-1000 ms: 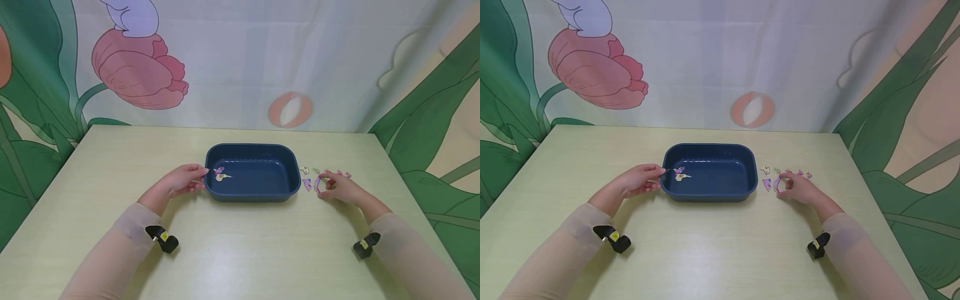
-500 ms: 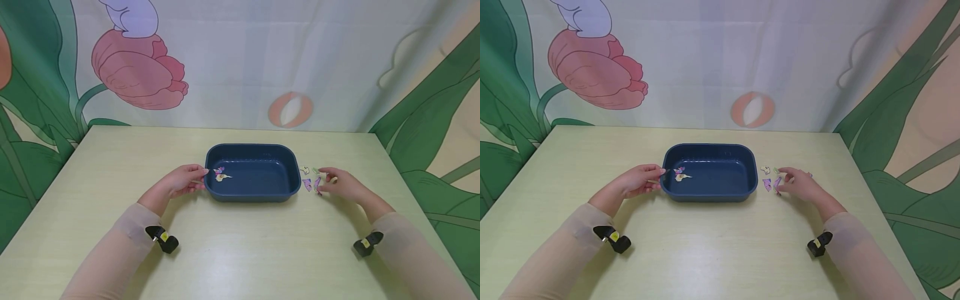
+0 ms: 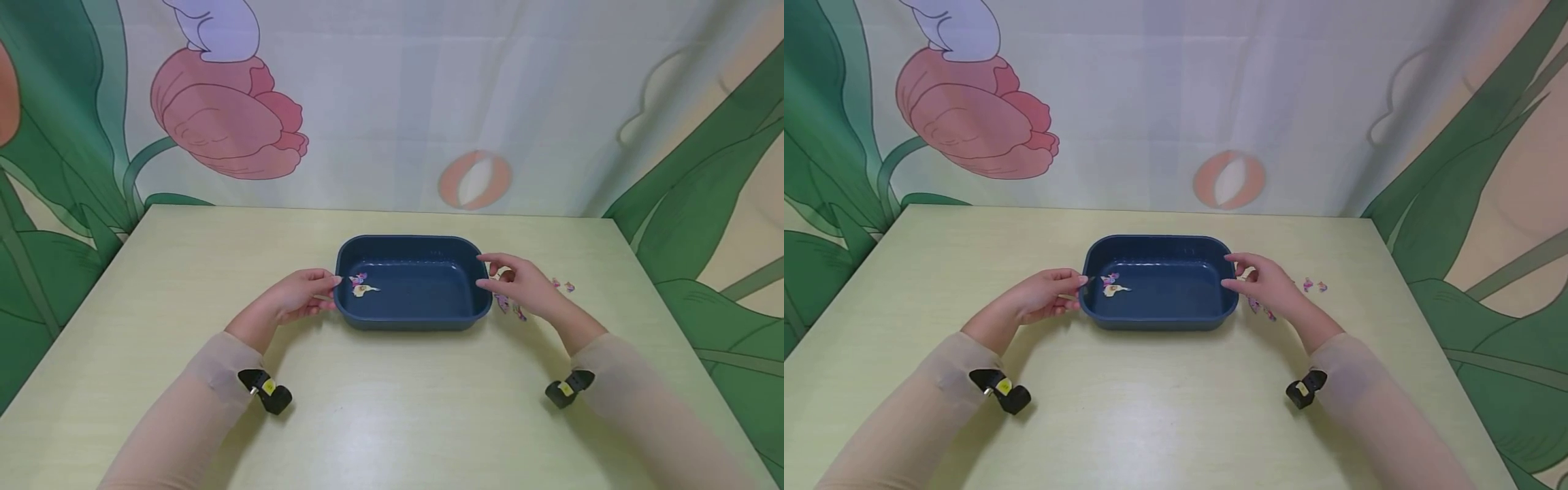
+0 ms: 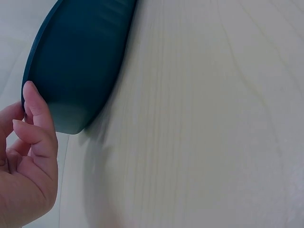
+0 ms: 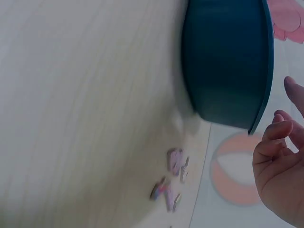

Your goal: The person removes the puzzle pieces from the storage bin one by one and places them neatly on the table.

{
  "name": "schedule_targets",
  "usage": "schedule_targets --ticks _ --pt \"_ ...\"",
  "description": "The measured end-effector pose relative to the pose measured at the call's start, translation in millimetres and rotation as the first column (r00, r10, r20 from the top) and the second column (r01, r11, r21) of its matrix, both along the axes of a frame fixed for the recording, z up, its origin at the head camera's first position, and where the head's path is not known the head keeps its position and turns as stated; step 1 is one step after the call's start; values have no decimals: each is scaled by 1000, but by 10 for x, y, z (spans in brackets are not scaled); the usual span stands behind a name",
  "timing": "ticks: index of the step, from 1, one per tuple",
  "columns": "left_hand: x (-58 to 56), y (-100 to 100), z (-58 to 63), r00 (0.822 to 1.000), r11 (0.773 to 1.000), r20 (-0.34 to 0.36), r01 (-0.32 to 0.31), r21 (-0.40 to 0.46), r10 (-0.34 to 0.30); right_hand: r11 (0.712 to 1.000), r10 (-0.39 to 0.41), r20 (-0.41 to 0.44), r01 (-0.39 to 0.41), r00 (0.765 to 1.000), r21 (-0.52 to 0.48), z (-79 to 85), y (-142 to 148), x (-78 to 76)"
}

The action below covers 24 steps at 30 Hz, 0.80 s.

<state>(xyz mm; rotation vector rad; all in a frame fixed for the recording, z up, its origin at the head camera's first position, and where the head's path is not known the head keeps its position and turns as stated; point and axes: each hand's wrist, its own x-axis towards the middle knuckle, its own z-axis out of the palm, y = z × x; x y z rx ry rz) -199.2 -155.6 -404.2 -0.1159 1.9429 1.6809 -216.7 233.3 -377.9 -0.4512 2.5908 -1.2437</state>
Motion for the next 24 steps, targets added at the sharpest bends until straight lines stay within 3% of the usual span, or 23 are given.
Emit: schedule_targets --ticks 2,5,9,16,24 --pt "2 11 -1 1000 1000 1 -2 -6 2 1000 19 12 -18 1000 -21 102 -115 57" --pt "6 17 -2 1000 1000 -1 5 -13 -5 999 29 2 -29 1000 -34 102 -240 41" --pt "2 16 4 1000 1000 -5 6 -20 -6 998 42 -71 -45 997 -49 -40 -371 -75" --pt "10 26 15 1000 1000 -2 8 -28 -8 989 147 -143 -149 979 1 -92 -792 -145" --pt "0 10 -2 1000 1000 -10 2 -13 -2 970 242 -74 -238 968 57 -154 -1254 -247"
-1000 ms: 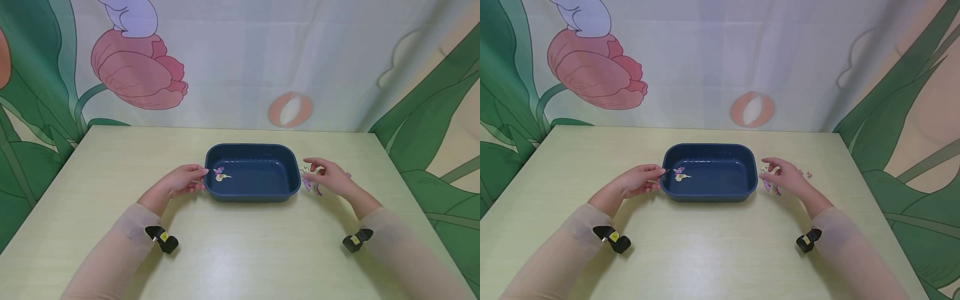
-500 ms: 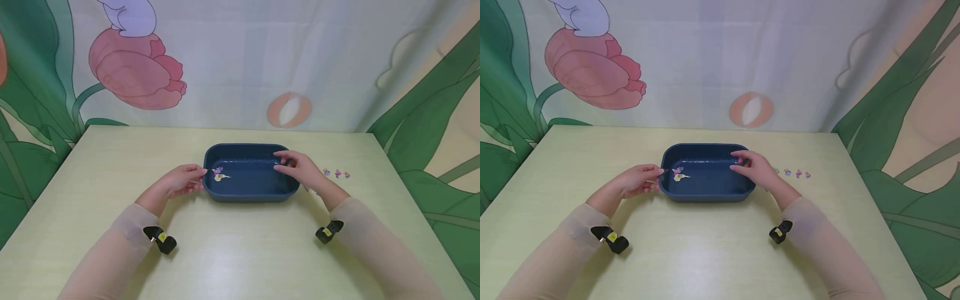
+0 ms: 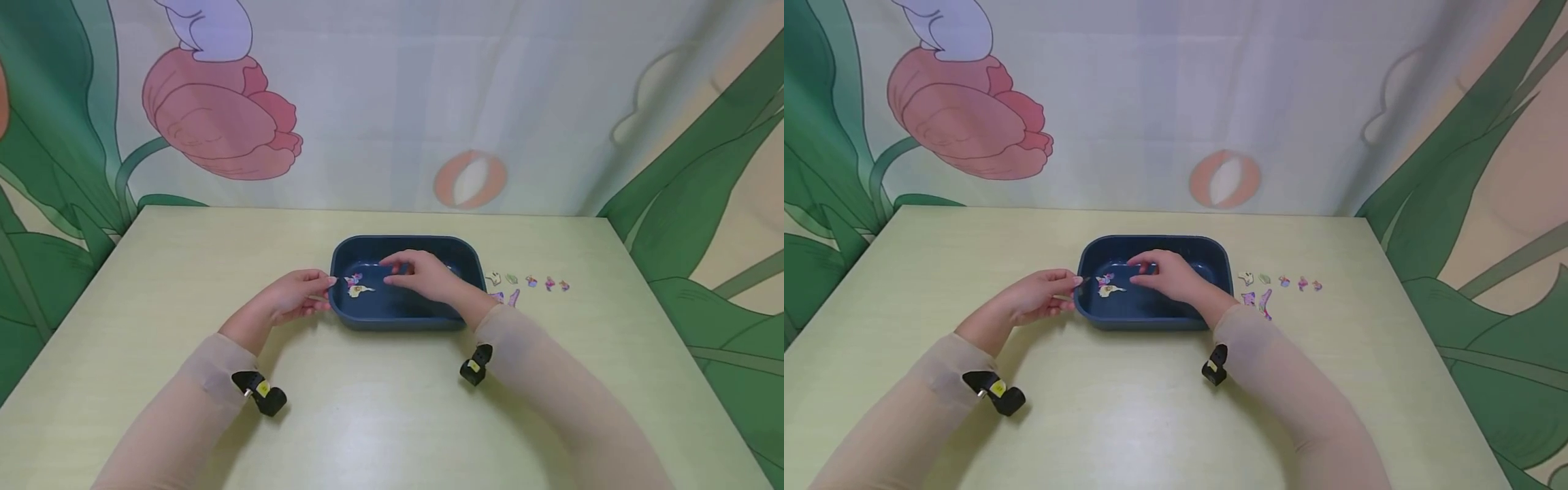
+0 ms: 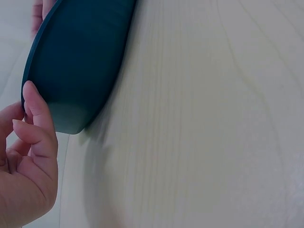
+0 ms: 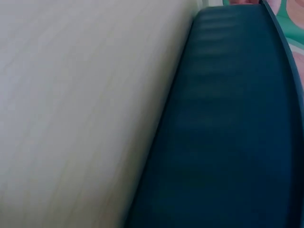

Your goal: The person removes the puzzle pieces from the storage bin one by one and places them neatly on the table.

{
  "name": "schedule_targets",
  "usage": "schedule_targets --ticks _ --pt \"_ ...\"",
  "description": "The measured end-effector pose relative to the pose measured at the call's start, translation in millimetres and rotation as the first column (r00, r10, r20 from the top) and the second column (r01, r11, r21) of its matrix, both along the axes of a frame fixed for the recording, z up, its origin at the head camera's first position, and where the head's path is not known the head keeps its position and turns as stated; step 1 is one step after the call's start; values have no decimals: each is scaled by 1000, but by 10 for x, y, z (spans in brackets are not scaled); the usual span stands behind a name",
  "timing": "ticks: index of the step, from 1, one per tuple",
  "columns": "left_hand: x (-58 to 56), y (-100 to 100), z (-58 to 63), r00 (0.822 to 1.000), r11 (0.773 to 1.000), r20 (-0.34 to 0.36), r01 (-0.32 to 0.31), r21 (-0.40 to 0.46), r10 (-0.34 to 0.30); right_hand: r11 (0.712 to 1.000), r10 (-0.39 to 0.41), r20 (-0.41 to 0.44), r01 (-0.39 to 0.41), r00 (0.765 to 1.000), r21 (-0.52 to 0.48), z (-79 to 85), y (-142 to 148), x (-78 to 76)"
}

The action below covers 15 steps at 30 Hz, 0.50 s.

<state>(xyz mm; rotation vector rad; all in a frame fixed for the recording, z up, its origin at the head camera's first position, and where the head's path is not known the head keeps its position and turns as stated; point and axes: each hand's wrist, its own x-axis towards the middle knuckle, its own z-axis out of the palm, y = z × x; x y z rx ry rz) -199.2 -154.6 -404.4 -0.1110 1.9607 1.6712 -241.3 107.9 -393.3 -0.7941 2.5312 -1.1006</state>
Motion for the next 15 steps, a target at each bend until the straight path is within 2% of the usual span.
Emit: schedule_targets --ticks 4,11,15 --pt "-6 13 -10 1000 1000 8 -1 2 1 999 29 22 -29 999 15 -79 -128 -34" --pt "-21 24 6 1000 1000 3 8 -6 -8 983 47 60 -57 997 177 -220 -173 -81" --pt "-2 12 17 1000 1000 4 6 -12 -6 972 96 51 -104 994 212 -264 -199 -100"
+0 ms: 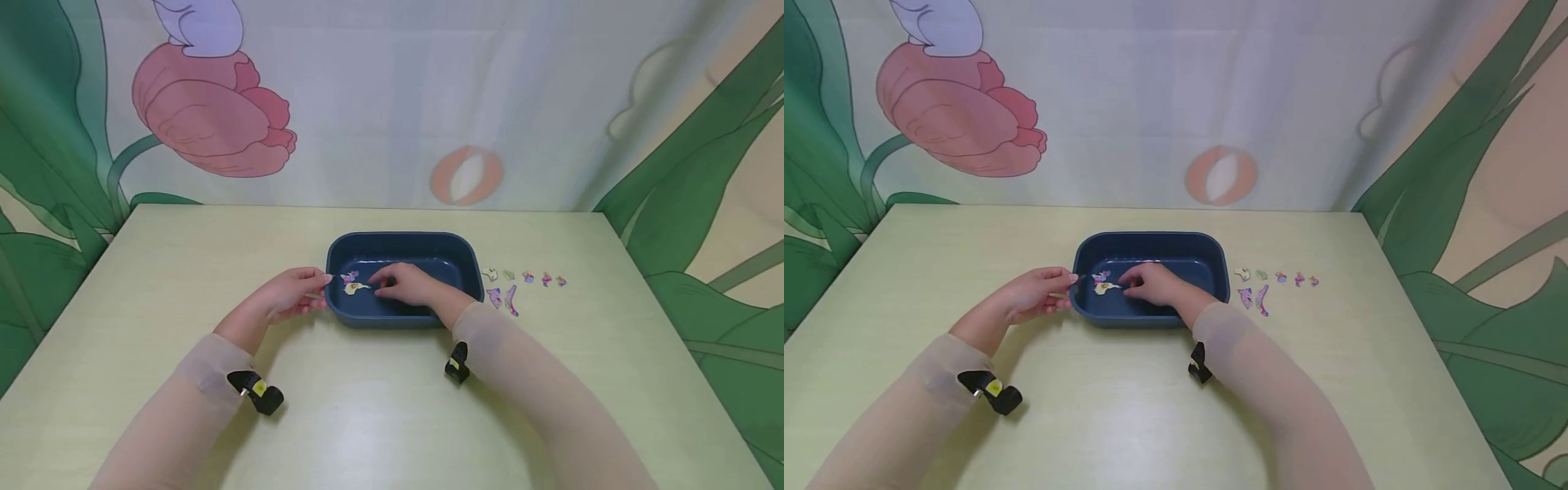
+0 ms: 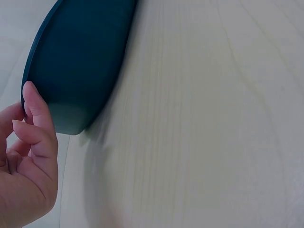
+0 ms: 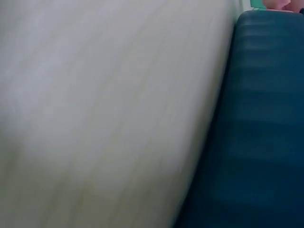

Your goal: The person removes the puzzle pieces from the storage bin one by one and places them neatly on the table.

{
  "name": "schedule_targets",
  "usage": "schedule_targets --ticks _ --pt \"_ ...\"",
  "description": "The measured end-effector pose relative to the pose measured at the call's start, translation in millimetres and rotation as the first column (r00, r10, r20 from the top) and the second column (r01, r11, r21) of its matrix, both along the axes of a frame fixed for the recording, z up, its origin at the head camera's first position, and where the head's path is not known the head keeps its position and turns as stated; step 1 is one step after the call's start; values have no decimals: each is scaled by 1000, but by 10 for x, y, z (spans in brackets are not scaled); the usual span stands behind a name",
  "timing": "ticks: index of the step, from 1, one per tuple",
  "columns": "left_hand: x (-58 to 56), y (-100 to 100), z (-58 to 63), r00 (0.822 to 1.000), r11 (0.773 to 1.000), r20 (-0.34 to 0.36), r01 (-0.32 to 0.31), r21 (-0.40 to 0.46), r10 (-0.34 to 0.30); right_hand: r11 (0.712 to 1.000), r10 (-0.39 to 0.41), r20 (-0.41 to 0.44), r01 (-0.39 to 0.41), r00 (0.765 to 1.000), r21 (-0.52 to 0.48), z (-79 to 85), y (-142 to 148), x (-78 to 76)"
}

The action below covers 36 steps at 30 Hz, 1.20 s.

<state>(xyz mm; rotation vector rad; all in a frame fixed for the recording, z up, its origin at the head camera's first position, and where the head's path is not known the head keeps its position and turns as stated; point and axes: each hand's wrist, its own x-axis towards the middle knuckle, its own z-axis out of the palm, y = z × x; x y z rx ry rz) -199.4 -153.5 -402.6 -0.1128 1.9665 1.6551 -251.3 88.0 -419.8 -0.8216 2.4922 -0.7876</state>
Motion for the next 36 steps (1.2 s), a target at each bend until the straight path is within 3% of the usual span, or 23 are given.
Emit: schedule_targets --ticks 7,9,12,14,17,20,29,36 --pt "37 -14 23 1000 999 -19 24 32 -24 997 49 -28 -48 998 56 -14 -7 11" --pt "40 -20 19 1000 999 -11 25 38 -25 990 124 -25 -123 992 65 -11 -8 27" --pt "28 -24 -2 1000 999 5 13 29 -13 963 267 -1 -267 964 43 -3 -13 46" --pt "13 -27 -15 1000 1000 7 9 25 -9 950 311 -3 -311 951 14 1 -24 47" --pt "-2 -23 -20 1000 1000 5 5 29 -5 965 262 -20 -263 965 -18 0 -56 29" --pt "0 -18 -10 1000 999 6 13 35 -13 976 216 -26 -216 976 21 -13 -118 6" --pt "3 -7 -12 1000 999 5 22 36 -22 963 213 -9 -208 977 171 16 -296 10" --pt "14 -20 -5 1000 999 8 24 40 -24 971 211 -35 -206 977 120 -24 -321 -4"
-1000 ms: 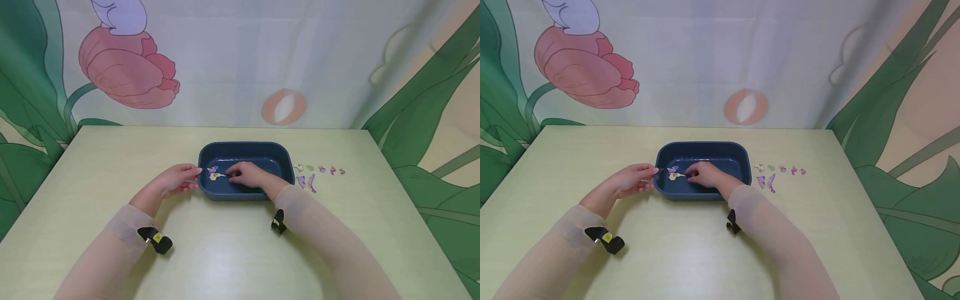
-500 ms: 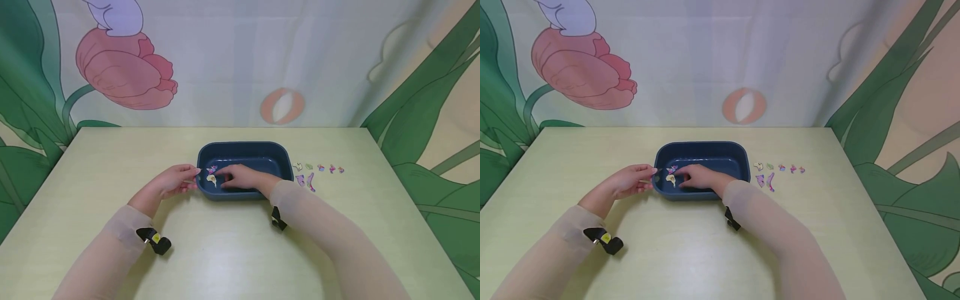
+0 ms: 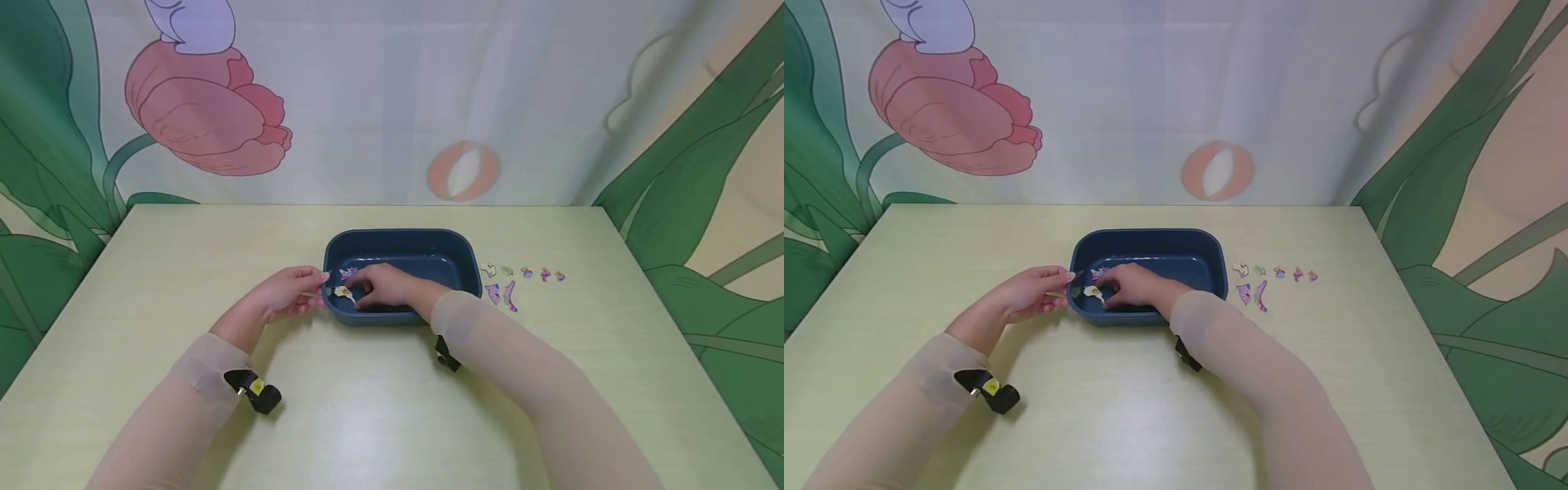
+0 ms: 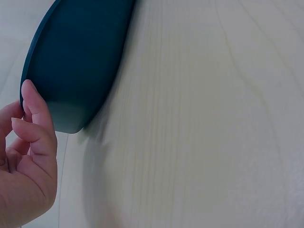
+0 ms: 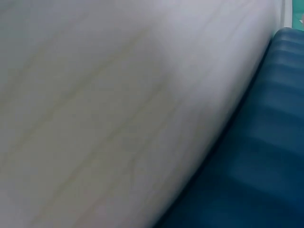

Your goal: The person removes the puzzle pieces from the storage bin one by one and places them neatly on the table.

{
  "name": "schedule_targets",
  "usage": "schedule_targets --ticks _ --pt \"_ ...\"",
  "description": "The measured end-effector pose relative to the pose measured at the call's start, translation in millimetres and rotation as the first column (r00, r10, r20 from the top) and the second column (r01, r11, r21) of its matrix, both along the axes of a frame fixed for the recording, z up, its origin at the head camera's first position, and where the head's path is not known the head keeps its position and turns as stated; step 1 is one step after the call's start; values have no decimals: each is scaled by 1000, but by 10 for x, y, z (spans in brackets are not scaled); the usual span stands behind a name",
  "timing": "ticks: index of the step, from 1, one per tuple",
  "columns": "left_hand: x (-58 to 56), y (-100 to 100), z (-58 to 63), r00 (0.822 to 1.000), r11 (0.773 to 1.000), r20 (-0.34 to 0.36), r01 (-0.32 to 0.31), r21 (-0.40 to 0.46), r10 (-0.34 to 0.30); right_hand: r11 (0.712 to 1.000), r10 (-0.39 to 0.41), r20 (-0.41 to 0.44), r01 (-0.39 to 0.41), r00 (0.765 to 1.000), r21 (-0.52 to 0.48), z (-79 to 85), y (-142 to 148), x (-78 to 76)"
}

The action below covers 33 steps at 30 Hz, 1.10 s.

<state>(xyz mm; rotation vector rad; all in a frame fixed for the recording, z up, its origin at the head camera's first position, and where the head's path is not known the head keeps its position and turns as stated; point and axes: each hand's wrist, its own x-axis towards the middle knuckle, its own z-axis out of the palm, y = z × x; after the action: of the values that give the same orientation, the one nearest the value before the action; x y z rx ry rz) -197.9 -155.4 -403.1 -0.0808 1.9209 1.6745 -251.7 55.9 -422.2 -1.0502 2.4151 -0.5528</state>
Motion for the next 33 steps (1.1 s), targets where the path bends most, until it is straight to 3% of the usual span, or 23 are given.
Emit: schedule_targets --ticks 7,19,33 --pt "-3 -16 -6 1000 1000 -1 1 9 -1 998 47 -14 -47 999 41 4 -23 -5" --pt "1 -16 -11 1000 1000 0 -11 25 11 999 -23 42 25 999 -34 2 -25 -11" --pt "-19 -8 -52 1000 1000 -10 -29 4 29 962 -199 197 230 960 -150 93 210 -35"
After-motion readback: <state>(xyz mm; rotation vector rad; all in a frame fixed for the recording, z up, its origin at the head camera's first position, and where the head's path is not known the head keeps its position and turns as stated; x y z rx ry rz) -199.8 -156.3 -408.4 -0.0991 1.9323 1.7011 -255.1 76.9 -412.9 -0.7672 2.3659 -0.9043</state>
